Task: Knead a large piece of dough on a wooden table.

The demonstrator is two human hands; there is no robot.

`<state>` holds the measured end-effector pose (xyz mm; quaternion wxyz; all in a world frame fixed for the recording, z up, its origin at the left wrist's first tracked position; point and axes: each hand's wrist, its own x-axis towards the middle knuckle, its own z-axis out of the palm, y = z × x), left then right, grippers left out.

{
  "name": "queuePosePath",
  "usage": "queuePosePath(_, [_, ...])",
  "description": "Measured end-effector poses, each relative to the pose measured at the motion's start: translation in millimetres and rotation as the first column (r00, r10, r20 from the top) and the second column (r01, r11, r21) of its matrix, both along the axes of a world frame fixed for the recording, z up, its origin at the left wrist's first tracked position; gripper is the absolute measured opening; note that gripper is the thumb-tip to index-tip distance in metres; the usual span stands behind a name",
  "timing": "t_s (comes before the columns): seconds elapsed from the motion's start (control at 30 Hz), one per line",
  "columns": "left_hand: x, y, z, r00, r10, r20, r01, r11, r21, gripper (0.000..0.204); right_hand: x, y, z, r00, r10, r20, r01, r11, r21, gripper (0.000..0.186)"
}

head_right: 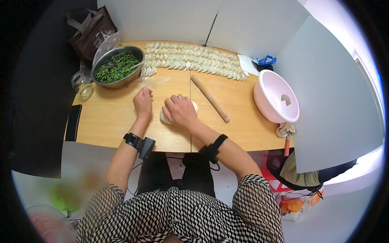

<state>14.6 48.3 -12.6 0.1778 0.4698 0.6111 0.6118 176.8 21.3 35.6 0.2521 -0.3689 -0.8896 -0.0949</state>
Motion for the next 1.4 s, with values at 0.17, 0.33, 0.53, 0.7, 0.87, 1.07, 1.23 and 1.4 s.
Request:
queuePosePath(0.17, [2.3, -5.4, 3.4, 1.000, 0.003, -0.029, -0.004, 1.000, -0.004, 0.038, -21.5, 38.1, 9.2, 0.991, -0.096, -0.092, 0.081, 0.985, -0.152, 0.029])
queuePosePath(0.33, [4.0, -3.9, 3.3, 0.997, -0.010, -0.078, 0.010, 1.000, 0.003, 0.038, -28.7, 81.9, 12.9, 0.974, -0.212, -0.076, 0.195, 0.962, -0.189, 0.034])
queuePosePath(0.53, [5.8, -3.4, 8.6, 0.997, -0.040, -0.058, 0.037, 0.998, -0.054, 0.037, -29.9, 109.7, 11.6, 0.946, -0.322, -0.048, 0.307, 0.931, -0.199, 0.035])
queuePosePath(0.7, [0.4, -1.1, 3.0, 0.997, -0.005, -0.078, 0.006, 1.000, 0.013, 0.038, -27.3, 88.3, 6.0, 0.767, -0.436, -0.470, 0.167, 0.843, -0.511, 0.033])
queuePosePath(0.87, [1.3, 6.9, -5.1, 0.997, -0.012, -0.080, 0.016, 0.999, 0.045, 0.037, 11.8, 70.9, 9.6, 0.695, -0.336, -0.636, 0.173, 0.936, -0.306, 0.042])
queuePosePath(1.07, [6.0, 12.3, -2.0, 0.994, 0.000, -0.109, 0.007, 0.997, 0.072, 0.038, 34.3, 39.3, -2.6, 0.784, -0.564, -0.262, 0.287, 0.702, -0.651, 0.047])
queuePosePath(1.23, [-4.4, 8.3, -5.6, 0.997, -0.002, -0.079, 0.004, 1.000, 0.024, 0.037, 3.5, 5.2, 40.0, 0.896, -0.228, -0.380, 0.052, 0.905, -0.422, 0.042])
queuePosePath(1.4, [-7.0, 2.5, -2.3, 1.000, 0.000, -0.028, 0.001, 1.000, 0.025, 0.036, 2.3, 4.3, 98.5, 0.991, 0.030, -0.130, -0.062, 0.967, -0.247, 0.032])
